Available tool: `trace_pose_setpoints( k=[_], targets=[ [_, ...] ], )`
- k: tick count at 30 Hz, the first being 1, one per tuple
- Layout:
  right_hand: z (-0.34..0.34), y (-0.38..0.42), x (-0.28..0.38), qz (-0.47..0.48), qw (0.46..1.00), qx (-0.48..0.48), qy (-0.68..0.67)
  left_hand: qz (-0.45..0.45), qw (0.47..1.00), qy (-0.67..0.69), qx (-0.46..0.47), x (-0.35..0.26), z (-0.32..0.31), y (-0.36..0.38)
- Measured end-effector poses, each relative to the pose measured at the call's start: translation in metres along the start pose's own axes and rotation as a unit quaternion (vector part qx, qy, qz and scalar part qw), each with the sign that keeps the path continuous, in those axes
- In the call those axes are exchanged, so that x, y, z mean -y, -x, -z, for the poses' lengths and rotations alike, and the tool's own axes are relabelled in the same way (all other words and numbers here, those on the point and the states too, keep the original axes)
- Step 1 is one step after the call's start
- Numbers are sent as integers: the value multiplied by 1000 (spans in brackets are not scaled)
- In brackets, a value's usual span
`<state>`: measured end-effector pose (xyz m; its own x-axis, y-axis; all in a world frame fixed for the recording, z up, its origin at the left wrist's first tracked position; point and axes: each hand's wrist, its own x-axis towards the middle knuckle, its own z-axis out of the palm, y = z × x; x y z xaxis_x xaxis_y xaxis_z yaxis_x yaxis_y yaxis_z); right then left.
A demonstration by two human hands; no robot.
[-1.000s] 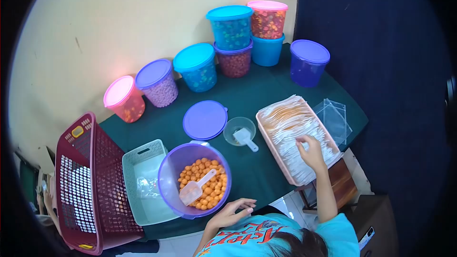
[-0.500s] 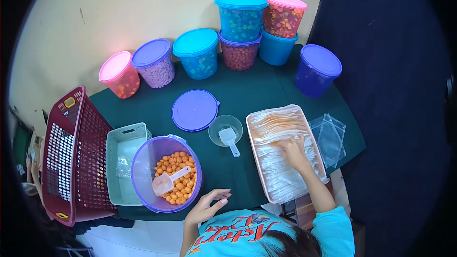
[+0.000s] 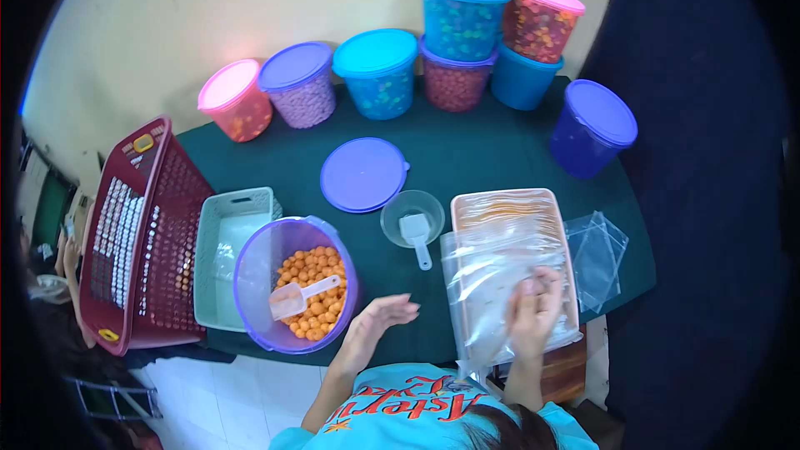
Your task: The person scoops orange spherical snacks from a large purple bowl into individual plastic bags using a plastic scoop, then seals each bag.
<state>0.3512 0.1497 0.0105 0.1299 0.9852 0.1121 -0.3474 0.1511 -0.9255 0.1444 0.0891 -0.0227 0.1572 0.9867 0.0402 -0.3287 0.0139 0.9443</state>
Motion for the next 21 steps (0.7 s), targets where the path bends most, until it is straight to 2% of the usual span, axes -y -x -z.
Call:
trace_pose_setpoints(
  k=[1, 5, 11, 14, 16, 17, 19, 21],
  targets=[
    [-15, 7, -8, -31, 998, 46, -9, -29, 996, 84, 3, -2, -1, -2],
    [-58, 31, -42, -159, 965, 208, -33, -52, 968, 245, -21, -11, 1, -4],
    [-96, 50, -59, -166, 936, 309, 15, -142, 950, 274, -45, -34, 16, 16],
    [-114, 52, -60, -152, 925, 344, 53, -155, 963, 217, -45, -43, 30, 32],
    [-128, 47, -50, 44, 895, 401, 190, -170, 971, 159, -64, -52, 39, 45],
    [-137, 46, -44, 107, 899, 367, 216, -178, 976, 103, -78, -56, 44, 52],
    [-154, 45, -31, 202, 882, 339, 256, -163, 975, 121, -91, -64, 54, 65],
    [-174, 51, -15, 266, 856, 374, 236, -187, 967, 171, 11, -69, 70, 77]
  ],
)
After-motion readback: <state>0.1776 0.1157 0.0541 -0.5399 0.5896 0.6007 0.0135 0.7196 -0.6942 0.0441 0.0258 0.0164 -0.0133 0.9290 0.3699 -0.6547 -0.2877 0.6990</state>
